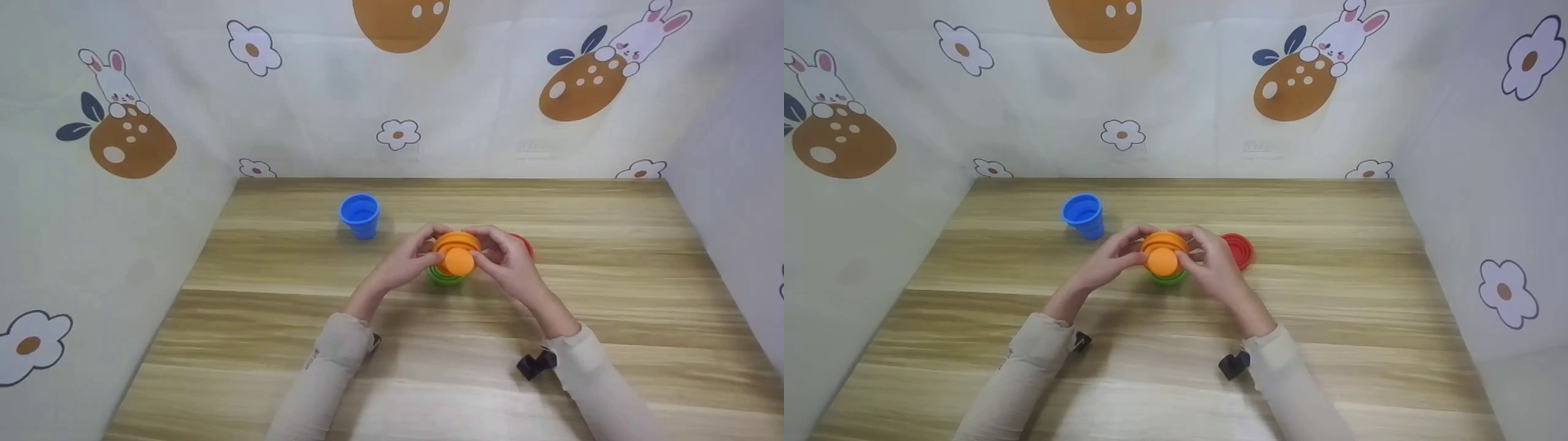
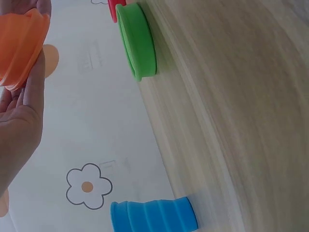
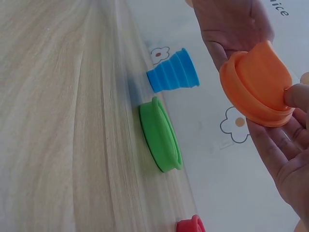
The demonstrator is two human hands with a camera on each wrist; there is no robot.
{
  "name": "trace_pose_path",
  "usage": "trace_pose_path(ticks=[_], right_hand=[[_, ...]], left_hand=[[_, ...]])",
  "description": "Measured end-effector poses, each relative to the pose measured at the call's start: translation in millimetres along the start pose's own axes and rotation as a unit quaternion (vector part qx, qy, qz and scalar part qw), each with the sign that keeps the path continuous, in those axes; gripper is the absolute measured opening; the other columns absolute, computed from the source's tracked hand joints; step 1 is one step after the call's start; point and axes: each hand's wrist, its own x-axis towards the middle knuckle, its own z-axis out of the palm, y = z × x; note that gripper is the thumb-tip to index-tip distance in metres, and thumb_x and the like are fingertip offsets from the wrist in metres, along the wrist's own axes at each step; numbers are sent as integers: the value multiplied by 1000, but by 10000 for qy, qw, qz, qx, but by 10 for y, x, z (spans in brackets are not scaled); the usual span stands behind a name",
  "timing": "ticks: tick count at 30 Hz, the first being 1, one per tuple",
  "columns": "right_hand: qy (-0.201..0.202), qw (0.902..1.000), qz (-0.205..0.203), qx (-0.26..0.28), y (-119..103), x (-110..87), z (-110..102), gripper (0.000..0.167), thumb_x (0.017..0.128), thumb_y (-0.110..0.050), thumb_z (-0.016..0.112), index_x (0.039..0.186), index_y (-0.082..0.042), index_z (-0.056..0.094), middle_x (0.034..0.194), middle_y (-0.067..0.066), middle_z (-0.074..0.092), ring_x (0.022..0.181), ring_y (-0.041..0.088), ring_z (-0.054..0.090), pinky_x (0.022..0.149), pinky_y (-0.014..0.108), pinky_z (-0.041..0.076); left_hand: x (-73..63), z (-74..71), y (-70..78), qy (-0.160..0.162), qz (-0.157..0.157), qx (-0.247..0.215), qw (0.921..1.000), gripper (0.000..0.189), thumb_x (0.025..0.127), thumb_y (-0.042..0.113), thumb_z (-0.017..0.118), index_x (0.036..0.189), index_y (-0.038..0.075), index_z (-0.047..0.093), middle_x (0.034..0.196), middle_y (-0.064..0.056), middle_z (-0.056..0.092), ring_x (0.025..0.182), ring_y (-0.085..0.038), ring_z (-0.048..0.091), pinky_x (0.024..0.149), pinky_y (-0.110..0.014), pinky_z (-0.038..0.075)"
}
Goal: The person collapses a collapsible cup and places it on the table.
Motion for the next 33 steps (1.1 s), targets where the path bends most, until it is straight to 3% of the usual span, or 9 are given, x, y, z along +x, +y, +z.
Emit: trace_pose_path(ticks=[7, 15, 20, 25, 33], right_hand=[[-21, 10000, 46, -86, -12, 3, 8, 35, 93, -8, 68, 128, -3, 62, 120, 13, 69, 101, 10, 66, 83, 19, 59], [-332, 9978, 166, 542, -1, -18, -12, 43, 94, 1, 63, 136, 2, 54, 126, 6, 64, 106, 11, 65, 92, 19, 55], [-624, 9942, 302, 826, -5, -26, -1, 50, 94, 2, 62, 141, 5, 45, 124, 7, 55, 108, 12, 65, 92, 20, 56], [-591, 9922, 394, 1028, -18, -16, 15, 50, 94, 2, 61, 141, 5, 44, 131, 6, 56, 109, 11, 65, 91, 22, 57], [-237, 9947, 499, 866, -5, -7, 47, 47, 92, 6, 62, 136, 8, 45, 129, 3, 61, 106, 9, 65, 91, 21, 56]], left_hand=[[-20, -3, -21, 138, -59, -126, 9998, 44, 93, 1, 54, 136, -1, 46, 137, -19, 50, 116, -26, 60, 105, -36, 52], [-6, -18, -14, 465, -197, -24, 9987, 41, 94, -2, 54, 134, 0, 48, 136, -19, 52, 120, -31, 60, 103, -38, 55], [-9, -23, -27, 568, -123, -4, 9983, 39, 95, -3, 54, 134, -2, 48, 134, -20, 52, 120, -33, 61, 102, -38, 55], [-7, -16, -30, 662, -40, 57, 9978, 38, 96, -2, 54, 134, -3, 49, 132, -22, 52, 119, -35, 62, 101, -39, 56], [18, 29, 7, 733, -299, 155, 9967, 35, 99, -1, 53, 134, 3, 50, 133, -17, 53, 120, -31, 62, 104, -38, 54]])
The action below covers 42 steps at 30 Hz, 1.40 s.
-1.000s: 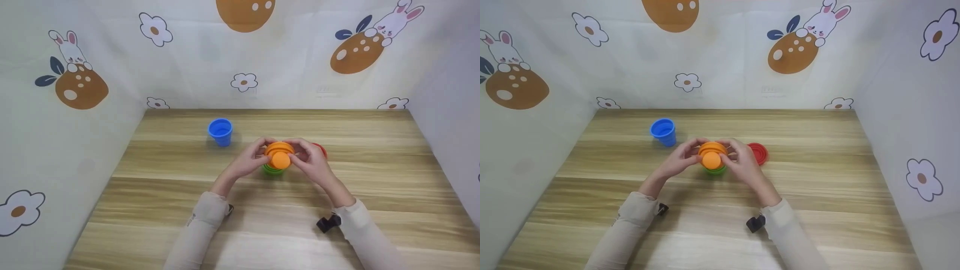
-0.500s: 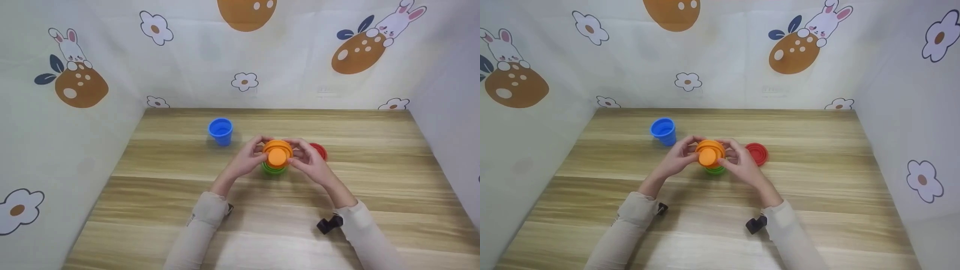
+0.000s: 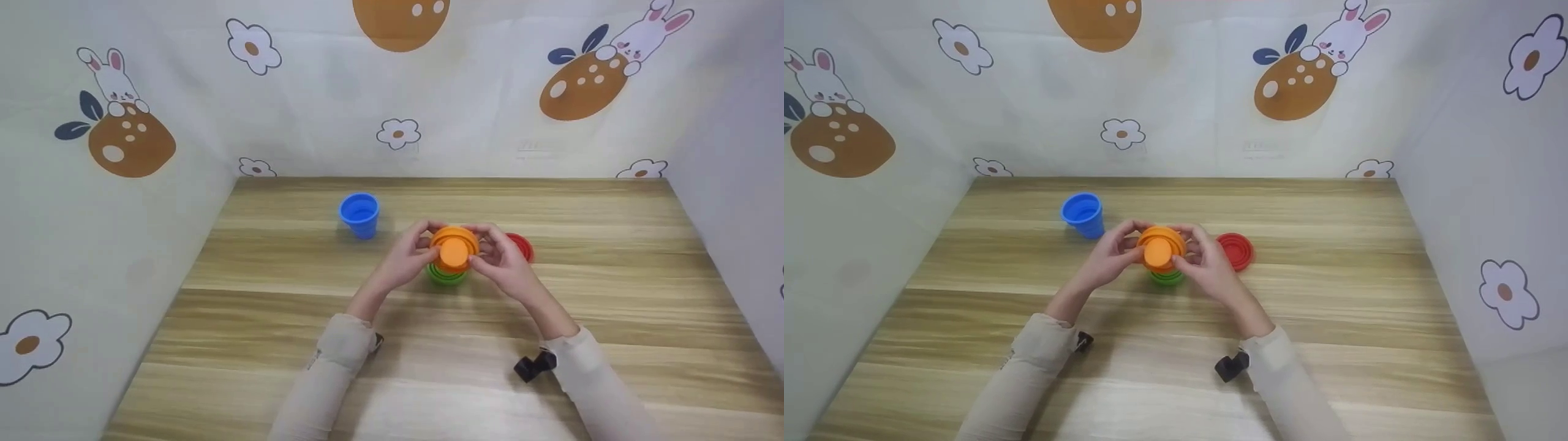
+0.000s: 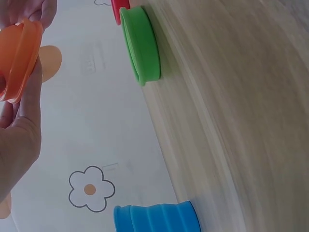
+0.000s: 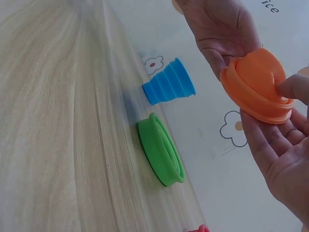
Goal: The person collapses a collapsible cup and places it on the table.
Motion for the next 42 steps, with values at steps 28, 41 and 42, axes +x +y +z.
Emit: trace_pose_path(ticks=[28, 41, 42], right_hand=[[20, 9995, 187, 260, -46, 5, 14, 59, 88, 10, 62, 141, 7, 38, 137, 14, 53, 117, 10, 58, 95, 20, 54], [186, 9997, 163, 66, -72, 22, 35, 56, 89, 11, 62, 140, 5, 39, 130, 6, 56, 111, 11, 60, 93, 20, 55], [193, 9997, 157, 50, -73, 22, 38, 56, 89, 11, 63, 139, 5, 39, 129, 6, 56, 111, 11, 61, 93, 20, 55]], left_hand=[[17, 87, 53, 7, 101, -88, 9999, 49, 92, -8, 56, 138, 1, 39, 145, -17, 45, 126, -30, 56, 100, -38, 56], [1, 131, 59, -145, 215, -140, 9996, 66, 90, 14, 74, 142, 7, 35, 136, -14, 42, 123, -31, 59, 98, -36, 57], [2, 137, 57, -122, 202, -126, 9996, 66, 89, 15, 75, 142, 7, 35, 136, -14, 42, 121, -30, 61, 97, -35, 57]])
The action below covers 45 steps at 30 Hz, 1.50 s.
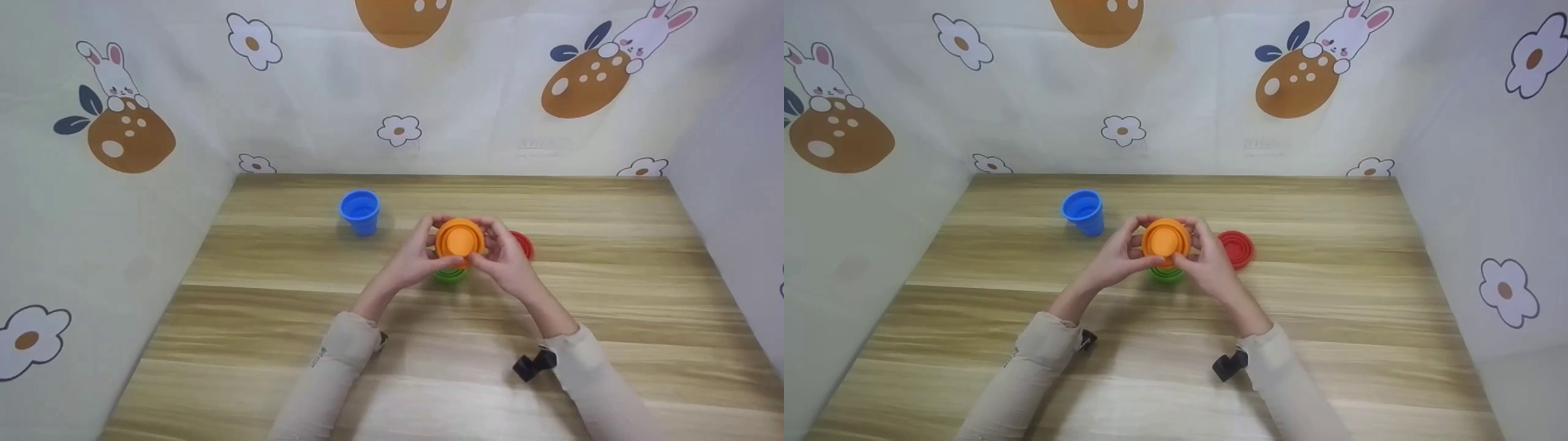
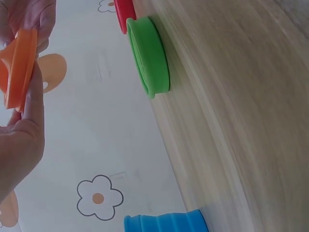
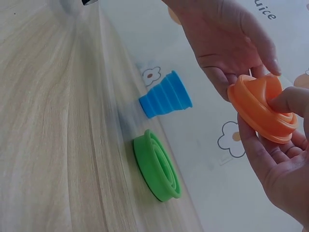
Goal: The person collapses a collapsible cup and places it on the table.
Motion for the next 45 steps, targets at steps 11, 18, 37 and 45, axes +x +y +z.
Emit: trace_pose_path(ticks=[11, 18, 37, 45], right_hand=[[146, 9999, 23, 79, 31, 8, 18, 53, 88, 12, 63, 136, 5, 42, 119, 2, 57, 108, 14, 62, 88, 22, 58], [36, 10000, -6, -44, 25, -12, 7, 54, 90, 10, 62, 139, 5, 41, 131, 9, 54, 114, 12, 61, 91, 22, 57], [167, 9997, -203, -23, 27, -20, -1, 49, 94, 4, 61, 140, 2, 44, 127, 8, 54, 116, 18, 60, 92, 22, 56], [173, 9994, -266, -99, 23, -37, -18, 48, 93, 4, 63, 138, 3, 44, 132, 8, 52, 112, 15, 62, 90, 20, 56]], left_hand=[[15, 7, 33, 38, -72, 303, 9995, 64, 89, 10, 74, 140, 7, 36, 134, -14, 43, 110, -29, 65, 100, -34, 56], [23, -4, 36, 146, -200, 612, 9978, 62, 89, 6, 73, 140, 8, 38, 135, -12, 45, 116, -27, 62, 105, -35, 53], [-5, -76, 23, 322, -252, 142, 9991, 49, 95, 8, 66, 138, 2, 44, 136, -17, 47, 115, -30, 62, 99, -35, 56], [-21, -121, 10, 616, -96, -111, 9980, 39, 95, 6, 64, 130, -3, 52, 128, -21, 55, 103, -25, 64, 94, -30, 56]])
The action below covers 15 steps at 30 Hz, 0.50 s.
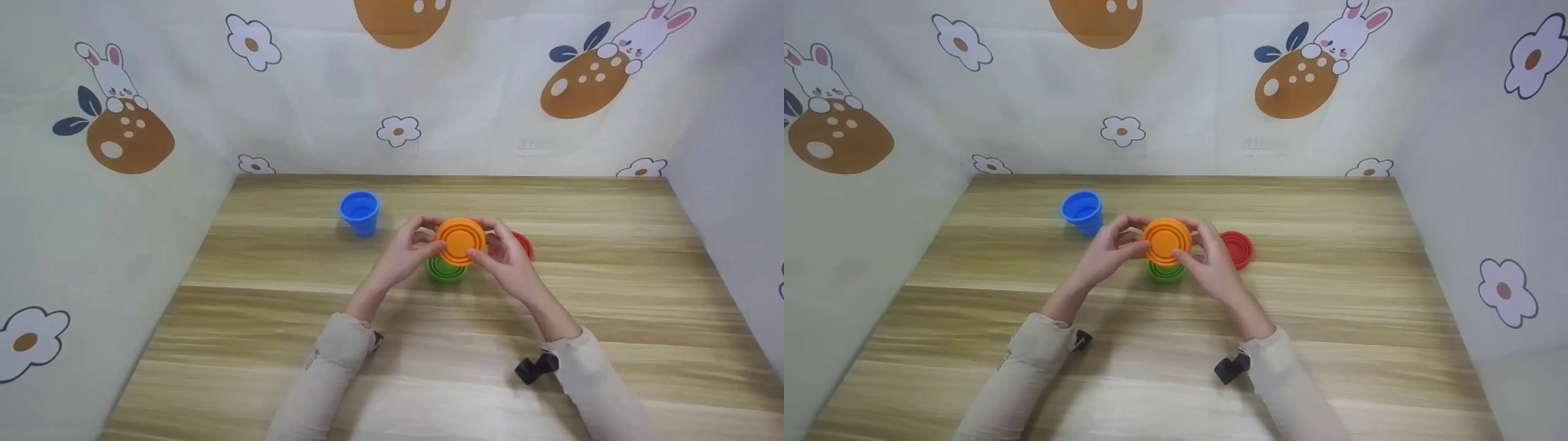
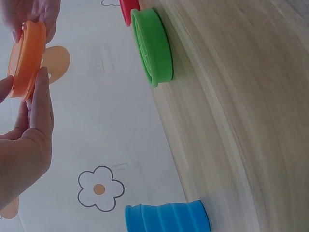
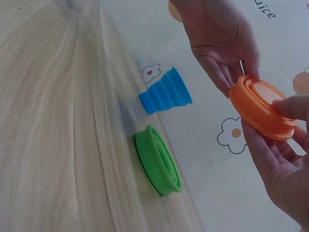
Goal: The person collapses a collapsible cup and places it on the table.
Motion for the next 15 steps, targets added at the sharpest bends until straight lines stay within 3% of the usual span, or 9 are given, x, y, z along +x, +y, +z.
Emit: trace_pose_path(ticks=[8, 15], right_hand=[[180, 9997, 132, -55, -5, 0, -13, 43, 92, 5, 64, 132, 6, 49, 122, -1, 58, 105, 11, 64, 87, 20, 57], [188, 9982, 364, 445, -3, 2, -25, 37, 95, 7, 58, 130, 8, 49, 118, 2, 59, 102, 13, 64, 85, 27, 61]], left_hand=[[-9, -9, 11, 72, 56, -88, 9999, 36, 94, 3, 65, 127, -3, 54, 126, -20, 56, 101, -23, 63, 90, -28, 57], [-12, -8, 12, 249, 186, -65, 9995, 35, 92, 0, 65, 125, -5, 54, 125, -22, 57, 102, -25, 65, 95, -33, 56]])
